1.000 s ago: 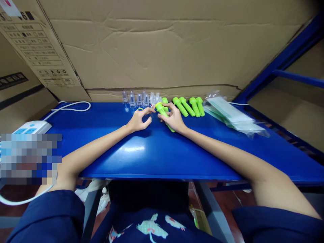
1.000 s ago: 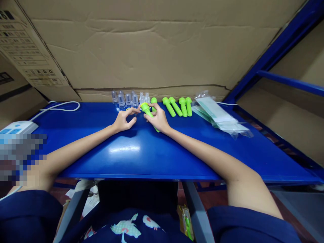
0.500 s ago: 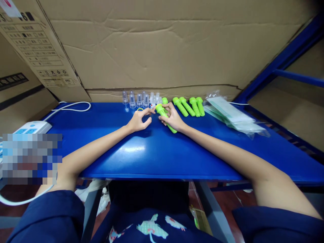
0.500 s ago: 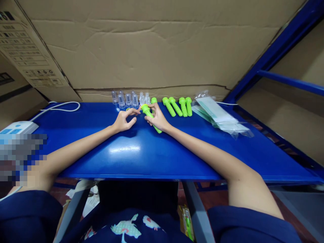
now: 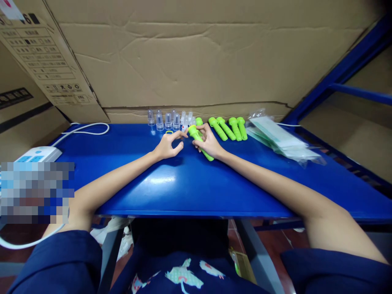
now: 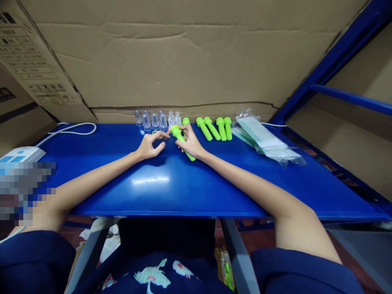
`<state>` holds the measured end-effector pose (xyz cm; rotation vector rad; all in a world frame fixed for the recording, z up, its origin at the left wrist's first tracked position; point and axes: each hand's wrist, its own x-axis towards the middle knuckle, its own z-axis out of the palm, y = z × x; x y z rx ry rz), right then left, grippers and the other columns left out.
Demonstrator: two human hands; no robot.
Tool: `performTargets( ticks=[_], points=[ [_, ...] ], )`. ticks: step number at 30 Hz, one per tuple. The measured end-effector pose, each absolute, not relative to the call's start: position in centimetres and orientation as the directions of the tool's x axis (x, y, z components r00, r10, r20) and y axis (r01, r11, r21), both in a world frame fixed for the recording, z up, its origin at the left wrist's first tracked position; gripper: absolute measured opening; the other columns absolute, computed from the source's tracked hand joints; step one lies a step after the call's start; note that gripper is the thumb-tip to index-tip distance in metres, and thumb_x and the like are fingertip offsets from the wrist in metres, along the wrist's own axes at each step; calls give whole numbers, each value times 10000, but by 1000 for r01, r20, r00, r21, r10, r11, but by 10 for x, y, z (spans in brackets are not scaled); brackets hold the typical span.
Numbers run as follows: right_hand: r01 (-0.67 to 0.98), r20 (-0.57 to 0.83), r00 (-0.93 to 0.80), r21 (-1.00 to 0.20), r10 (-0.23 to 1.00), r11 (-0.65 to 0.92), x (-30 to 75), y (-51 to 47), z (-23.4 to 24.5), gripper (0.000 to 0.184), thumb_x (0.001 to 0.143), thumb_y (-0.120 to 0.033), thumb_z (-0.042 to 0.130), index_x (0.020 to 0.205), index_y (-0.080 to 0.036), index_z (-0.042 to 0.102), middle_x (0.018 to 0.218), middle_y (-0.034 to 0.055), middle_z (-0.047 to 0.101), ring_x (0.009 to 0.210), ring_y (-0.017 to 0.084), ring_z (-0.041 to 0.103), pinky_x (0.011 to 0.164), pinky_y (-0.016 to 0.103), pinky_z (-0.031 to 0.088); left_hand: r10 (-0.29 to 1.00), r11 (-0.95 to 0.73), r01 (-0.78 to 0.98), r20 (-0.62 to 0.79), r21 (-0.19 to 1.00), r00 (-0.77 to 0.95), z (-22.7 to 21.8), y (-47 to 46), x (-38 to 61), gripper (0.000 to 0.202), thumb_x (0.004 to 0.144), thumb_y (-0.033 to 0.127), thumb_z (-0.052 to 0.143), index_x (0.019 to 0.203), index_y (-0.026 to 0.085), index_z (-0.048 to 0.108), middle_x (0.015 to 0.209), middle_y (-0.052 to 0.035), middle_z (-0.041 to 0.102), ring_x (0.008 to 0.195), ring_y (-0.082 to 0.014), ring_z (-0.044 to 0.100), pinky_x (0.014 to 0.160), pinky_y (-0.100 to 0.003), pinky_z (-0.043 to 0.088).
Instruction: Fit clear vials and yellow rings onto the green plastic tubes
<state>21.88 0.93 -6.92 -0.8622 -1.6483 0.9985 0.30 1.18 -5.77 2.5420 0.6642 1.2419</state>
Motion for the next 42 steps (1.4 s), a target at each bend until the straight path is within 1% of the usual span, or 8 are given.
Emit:
performTargets(
  ticks=[4,10,19,23,28,31,36,42],
  points=[
    [82,354,-290,-916,889,392,221,10,-68,506,683,-243,689,1018,-276,311,1007,-31,567,493,52,540,333,203,425,494,-869,301,681,392,541,-57,11,3,282,821,234,549,1066,149,661,968,-64,771,875,-181,741,827,-281,561],
    [62,378,-270,-911,885,408,220,8,-65,499,707,-267,705,1026,-279,321,963,-41,590,471,50,535,317,184,410,510,-860,332,664,387,546,-58,12,4,281,819,240,554,1061,160,671,992,-60,775,872,-179,737,828,-286,562],
    [93,416,-176,-895,892,436,216,5,-67,514,711,-321,739,993,-277,312,921,-46,616,450,63,542,318,199,414,481,-877,288,686,386,546,-56,10,3,267,826,211,549,1061,152,663,1013,-66,777,889,-180,744,860,-284,568],
    [119,429,-154,-886,890,448,217,7,-68,546,728,-393,758,1034,-280,320,913,-41,629,471,79,552,332,213,419,474,-880,292,653,375,590,-57,9,4,271,829,208,541,1064,155,666,1117,-87,776,872,-168,747,822,-265,568],
    [154,439,-165,-873,883,463,217,8,-68,522,754,-402,746,1037,-278,325,918,-22,641,498,87,556,358,223,426,475,-880,298,658,370,584,-59,7,7,251,852,187,517,1054,148,661,1241,-116,744,786,-131,736,799,-246,566],
    [152,444,-164,-871,881,468,215,5,-66,531,753,-415,755,1047,-279,334,946,-11,636,495,81,553,353,219,423,476,-879,315,695,358,539,-60,8,8,234,875,178,497,1041,154,659,1262,-113,735,865,-152,755,834,-264,574],
    [136,469,-167,-860,867,492,211,0,-63,621,775,-465,750,1195,-305,322,925,-22,615,493,78,540,366,218,419,423,-901,314,767,299,483,-62,9,8,243,896,150,487,1082,168,642,1309,-115,710,1124,-192,720,976,-326,558],
    [162,481,-187,-845,856,510,211,-3,-62,540,812,-459,723,1188,-306,366,922,-19,617,497,86,538,378,230,429,364,-926,278,793,254,488,-59,9,9,249,868,106,515,1090,161,616,1340,-156,667,1266,-234,634,1083,-432,505]
  ],
)
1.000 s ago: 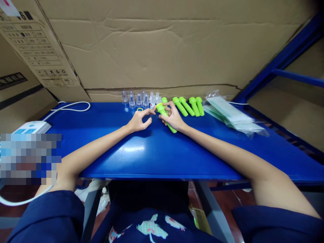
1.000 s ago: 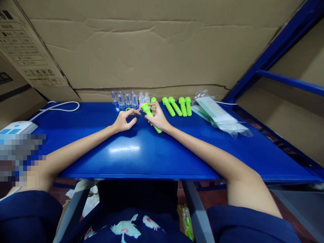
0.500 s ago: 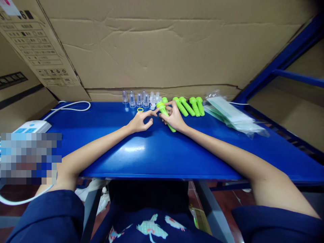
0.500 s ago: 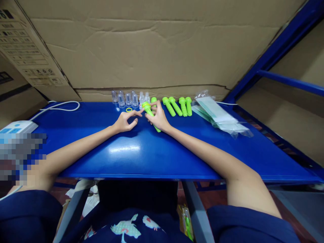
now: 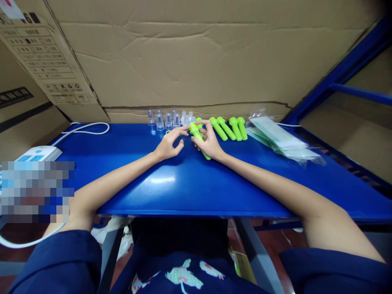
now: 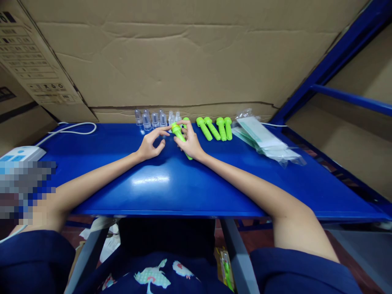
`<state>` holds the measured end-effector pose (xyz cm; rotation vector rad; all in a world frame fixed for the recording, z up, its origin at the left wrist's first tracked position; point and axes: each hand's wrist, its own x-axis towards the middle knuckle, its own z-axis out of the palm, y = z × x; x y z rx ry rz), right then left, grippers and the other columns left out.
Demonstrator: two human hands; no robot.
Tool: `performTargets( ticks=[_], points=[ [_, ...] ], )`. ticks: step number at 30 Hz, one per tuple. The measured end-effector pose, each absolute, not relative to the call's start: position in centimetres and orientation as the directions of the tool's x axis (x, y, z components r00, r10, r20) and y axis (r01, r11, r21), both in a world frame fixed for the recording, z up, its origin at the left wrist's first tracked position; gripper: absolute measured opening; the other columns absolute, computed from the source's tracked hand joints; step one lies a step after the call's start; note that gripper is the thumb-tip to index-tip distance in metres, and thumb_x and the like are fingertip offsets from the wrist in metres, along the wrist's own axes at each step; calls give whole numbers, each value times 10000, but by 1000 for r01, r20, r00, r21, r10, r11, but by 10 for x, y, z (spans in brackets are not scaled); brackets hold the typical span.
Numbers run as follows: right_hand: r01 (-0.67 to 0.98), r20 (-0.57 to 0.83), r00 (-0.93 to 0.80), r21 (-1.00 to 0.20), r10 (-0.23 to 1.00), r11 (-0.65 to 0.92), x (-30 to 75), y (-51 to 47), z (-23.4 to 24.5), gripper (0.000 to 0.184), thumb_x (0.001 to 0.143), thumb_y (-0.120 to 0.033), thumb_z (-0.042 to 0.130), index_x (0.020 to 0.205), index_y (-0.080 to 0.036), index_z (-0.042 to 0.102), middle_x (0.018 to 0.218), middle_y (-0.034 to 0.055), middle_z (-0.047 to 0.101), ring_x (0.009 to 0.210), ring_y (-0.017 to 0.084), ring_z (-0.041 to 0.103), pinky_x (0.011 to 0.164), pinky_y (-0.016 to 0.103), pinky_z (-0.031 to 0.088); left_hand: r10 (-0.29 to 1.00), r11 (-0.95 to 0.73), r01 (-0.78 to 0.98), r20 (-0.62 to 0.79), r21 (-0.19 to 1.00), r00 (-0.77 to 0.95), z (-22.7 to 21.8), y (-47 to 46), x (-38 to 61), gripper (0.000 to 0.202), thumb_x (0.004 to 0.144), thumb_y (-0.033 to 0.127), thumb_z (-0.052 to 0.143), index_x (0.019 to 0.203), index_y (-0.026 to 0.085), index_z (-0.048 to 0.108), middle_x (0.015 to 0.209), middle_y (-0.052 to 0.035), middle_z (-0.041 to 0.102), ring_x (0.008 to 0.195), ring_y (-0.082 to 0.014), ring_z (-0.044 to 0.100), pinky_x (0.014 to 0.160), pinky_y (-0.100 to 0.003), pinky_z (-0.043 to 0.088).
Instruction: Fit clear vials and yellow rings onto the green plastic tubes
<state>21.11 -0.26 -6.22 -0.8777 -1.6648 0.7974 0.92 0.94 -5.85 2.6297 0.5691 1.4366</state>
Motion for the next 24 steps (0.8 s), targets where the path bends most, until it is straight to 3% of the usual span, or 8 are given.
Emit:
performTargets(
  ticks=[8,16,24],
  points=[
    [129,527,-196,-822,827,555,212,1,-66,483,835,-388,714,1163,-297,371,1005,0,630,492,74,540,373,223,426,311,-950,191,806,247,503,-58,14,9,321,815,108,560,1127,170,597,1255,-148,635,1188,-247,618,862,-375,581],
    [130,515,-202,-829,833,544,212,1,-65,473,821,-359,723,1130,-289,373,1056,17,644,490,66,541,357,209,416,333,-942,129,805,311,492,-60,15,9,364,810,113,574,1169,173,586,1284,-157,595,1186,-254,606,818,-354,600],
    [131,522,-212,-822,826,554,212,0,-63,418,812,-321,689,1074,-278,367,1075,20,629,483,55,532,346,208,400,304,-953,164,793,255,528,-59,14,8,396,807,108,563,1195,183,595,1258,-144,624,1188,-257,607,815,-363,600]
  ],
)
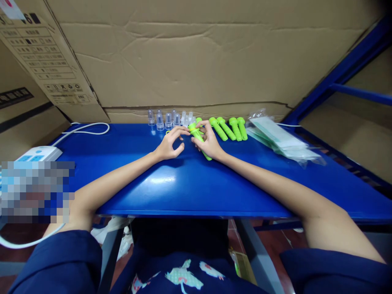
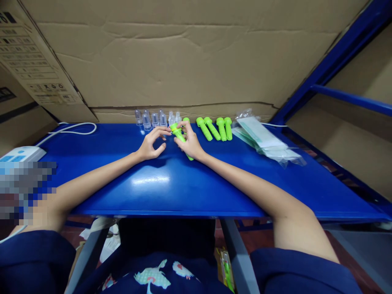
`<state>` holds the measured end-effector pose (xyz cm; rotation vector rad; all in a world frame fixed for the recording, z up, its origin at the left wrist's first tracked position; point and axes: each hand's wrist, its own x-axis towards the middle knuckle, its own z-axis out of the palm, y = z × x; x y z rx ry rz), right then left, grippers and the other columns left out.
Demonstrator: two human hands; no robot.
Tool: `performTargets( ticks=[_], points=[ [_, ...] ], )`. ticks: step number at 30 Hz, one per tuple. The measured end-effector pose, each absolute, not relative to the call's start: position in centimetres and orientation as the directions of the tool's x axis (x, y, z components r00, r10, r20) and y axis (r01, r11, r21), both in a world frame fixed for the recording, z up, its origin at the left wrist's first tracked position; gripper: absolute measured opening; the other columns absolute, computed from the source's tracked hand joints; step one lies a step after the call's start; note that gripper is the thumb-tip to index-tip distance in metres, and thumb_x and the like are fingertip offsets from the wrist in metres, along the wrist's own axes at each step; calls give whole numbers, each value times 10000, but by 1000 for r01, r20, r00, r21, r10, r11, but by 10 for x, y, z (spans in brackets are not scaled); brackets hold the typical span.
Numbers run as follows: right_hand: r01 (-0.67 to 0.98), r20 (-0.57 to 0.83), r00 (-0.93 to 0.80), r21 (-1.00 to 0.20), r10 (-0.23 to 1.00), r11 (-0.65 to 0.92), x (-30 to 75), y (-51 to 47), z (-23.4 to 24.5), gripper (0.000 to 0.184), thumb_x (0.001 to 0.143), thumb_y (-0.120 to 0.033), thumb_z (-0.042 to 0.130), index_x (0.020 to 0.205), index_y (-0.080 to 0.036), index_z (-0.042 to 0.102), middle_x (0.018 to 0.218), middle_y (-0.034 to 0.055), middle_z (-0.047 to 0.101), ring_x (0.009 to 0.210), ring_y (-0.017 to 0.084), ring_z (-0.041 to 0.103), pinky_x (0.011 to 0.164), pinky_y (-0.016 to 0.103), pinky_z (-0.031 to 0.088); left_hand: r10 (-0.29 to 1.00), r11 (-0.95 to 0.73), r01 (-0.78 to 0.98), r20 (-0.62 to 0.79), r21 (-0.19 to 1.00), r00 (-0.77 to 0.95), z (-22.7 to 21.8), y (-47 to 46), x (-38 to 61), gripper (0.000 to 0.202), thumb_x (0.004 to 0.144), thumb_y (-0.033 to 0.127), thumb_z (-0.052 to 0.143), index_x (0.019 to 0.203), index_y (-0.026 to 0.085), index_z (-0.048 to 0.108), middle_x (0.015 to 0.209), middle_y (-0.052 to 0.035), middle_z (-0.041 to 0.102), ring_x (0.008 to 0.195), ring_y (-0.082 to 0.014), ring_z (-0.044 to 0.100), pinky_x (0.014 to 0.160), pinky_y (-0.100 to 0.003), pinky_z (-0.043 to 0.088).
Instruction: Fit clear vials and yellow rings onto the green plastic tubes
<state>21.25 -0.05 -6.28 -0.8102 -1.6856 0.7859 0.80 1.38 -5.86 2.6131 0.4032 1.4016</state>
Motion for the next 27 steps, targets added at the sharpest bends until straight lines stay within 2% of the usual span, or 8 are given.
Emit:
performTargets(
  ticks=[11,17,21,27],
  points=[
    [126,505,-183,-839,844,529,213,-1,-63,484,815,-406,742,1077,-285,353,972,-3,616,486,66,530,339,213,405,251,-967,113,787,227,564,-59,13,7,381,799,114,573,1174,175,592,1292,-155,624,1170,-252,631,842,-378,605],
    [45,448,-142,-888,883,458,213,4,-68,591,764,-437,778,1069,-291,294,885,-56,620,474,81,547,371,227,437,227,-974,144,787,176,573,-59,13,9,376,803,108,568,1173,171,586,1331,-167,614,1172,-254,642,878,-399,592],
    [-12,400,-176,-915,900,404,213,6,-68,575,762,-453,771,1034,-283,293,761,-86,610,465,101,556,403,244,450,245,-969,161,780,186,576,-60,16,11,383,807,97,557,1184,166,568,1320,-173,623,1220,-265,622,879,-399,590],
    [-20,397,-167,-917,903,399,213,5,-66,562,762,-459,772,1043,-290,315,731,-100,611,447,104,557,381,233,431,279,-960,183,756,210,593,-61,18,10,381,812,109,561,1189,165,555,1322,-172,610,1264,-273,594,944,-433,573]
  ],
)
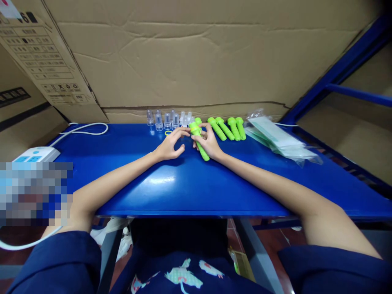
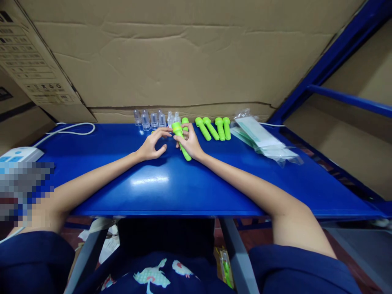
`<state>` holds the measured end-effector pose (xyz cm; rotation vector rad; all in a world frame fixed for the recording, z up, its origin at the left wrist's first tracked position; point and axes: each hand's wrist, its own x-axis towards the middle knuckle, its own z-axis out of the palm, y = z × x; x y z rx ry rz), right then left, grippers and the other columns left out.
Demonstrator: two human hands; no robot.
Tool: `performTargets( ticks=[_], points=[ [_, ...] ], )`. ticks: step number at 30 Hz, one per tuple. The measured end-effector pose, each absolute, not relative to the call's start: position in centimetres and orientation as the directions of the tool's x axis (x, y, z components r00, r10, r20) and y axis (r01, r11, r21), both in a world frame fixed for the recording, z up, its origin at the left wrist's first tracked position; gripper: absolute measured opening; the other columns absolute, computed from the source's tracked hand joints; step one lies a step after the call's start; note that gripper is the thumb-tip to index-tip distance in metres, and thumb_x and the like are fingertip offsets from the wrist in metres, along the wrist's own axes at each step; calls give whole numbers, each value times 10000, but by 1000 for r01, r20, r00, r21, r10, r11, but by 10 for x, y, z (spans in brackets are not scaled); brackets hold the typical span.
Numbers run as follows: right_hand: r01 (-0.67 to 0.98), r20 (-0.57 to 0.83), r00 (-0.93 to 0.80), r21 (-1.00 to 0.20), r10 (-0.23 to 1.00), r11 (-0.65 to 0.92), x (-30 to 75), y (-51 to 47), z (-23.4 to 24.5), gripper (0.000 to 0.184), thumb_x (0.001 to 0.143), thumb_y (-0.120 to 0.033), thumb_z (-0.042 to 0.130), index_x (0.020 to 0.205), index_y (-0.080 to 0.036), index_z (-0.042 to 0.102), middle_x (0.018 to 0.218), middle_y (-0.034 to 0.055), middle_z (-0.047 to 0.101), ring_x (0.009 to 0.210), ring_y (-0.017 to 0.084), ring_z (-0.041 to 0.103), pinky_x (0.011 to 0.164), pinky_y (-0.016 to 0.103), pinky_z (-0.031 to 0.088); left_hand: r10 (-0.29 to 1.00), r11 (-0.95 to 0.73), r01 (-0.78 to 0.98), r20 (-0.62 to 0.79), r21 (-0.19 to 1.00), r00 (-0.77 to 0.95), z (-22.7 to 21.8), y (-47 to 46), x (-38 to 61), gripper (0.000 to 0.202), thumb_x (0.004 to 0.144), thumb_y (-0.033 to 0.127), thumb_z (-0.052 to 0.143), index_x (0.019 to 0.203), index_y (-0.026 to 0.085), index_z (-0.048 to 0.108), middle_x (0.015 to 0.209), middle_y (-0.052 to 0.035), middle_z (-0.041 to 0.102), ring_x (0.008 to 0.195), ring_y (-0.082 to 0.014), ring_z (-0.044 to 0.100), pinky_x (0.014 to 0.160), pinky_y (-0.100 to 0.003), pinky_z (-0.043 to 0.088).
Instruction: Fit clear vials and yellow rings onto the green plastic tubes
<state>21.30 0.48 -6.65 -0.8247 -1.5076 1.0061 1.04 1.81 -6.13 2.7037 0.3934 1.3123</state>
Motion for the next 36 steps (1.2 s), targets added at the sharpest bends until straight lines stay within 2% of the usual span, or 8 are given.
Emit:
performTargets(
  ticks=[5,11,16,22,27,31,36],
  points=[
    [7,365,-186,-928,912,373,213,4,-64,589,743,-495,785,1070,-277,347,734,-83,657,430,96,548,411,240,454,302,-953,200,764,227,570,-61,17,10,355,813,115,560,1164,166,562,1280,-164,620,1209,-260,614,922,-426,583],
    [18,326,-213,-941,921,338,214,1,-62,612,731,-548,782,1091,-256,383,733,-50,698,448,99,557,455,253,491,391,-918,168,748,360,536,-61,18,9,329,808,157,592,1136,172,582,1250,-149,628,1185,-263,616,902,-421,600],
    [23,301,-221,-949,927,314,215,0,-61,616,713,-550,797,1059,-252,383,734,-38,713,438,103,557,452,255,492,406,-900,85,749,428,523,-62,19,7,328,838,214,602,1163,173,575,1204,-140,641,1126,-241,648,885,-385,612],
    [5,304,-194,-950,933,311,215,3,-62,640,719,-582,789,1107,-230,423,777,-6,733,429,114,570,434,256,475,345,-931,106,748,350,567,-63,18,7,343,832,188,593,1172,161,565,1345,-189,608,1239,-279,619,903,-401,600],
    [33,301,-257,-947,918,319,215,3,-62,649,810,-632,697,1234,-177,514,879,64,759,437,116,582,429,263,472,321,-946,170,733,276,599,-61,17,8,384,829,172,594,1211,163,563,1412,-198,582,1317,-310,578,996,-476,557],
    [71,262,-287,-954,922,293,214,2,-63,690,793,-595,730,1313,-187,530,862,51,766,474,143,605,463,285,514,351,-936,234,716,262,603,-62,19,10,411,842,132,559,1251,165,561,1438,-186,570,1389,-299,527,1123,-525,471],
    [102,295,-309,-935,904,340,214,4,-65,755,778,-522,758,1404,-191,497,846,40,759,556,158,628,545,302,561,373,-927,262,721,268,584,-65,23,11,474,842,97,538,1311,166,537,1447,-181,555,1393,-290,519,1161,-539,432]
  ],
)
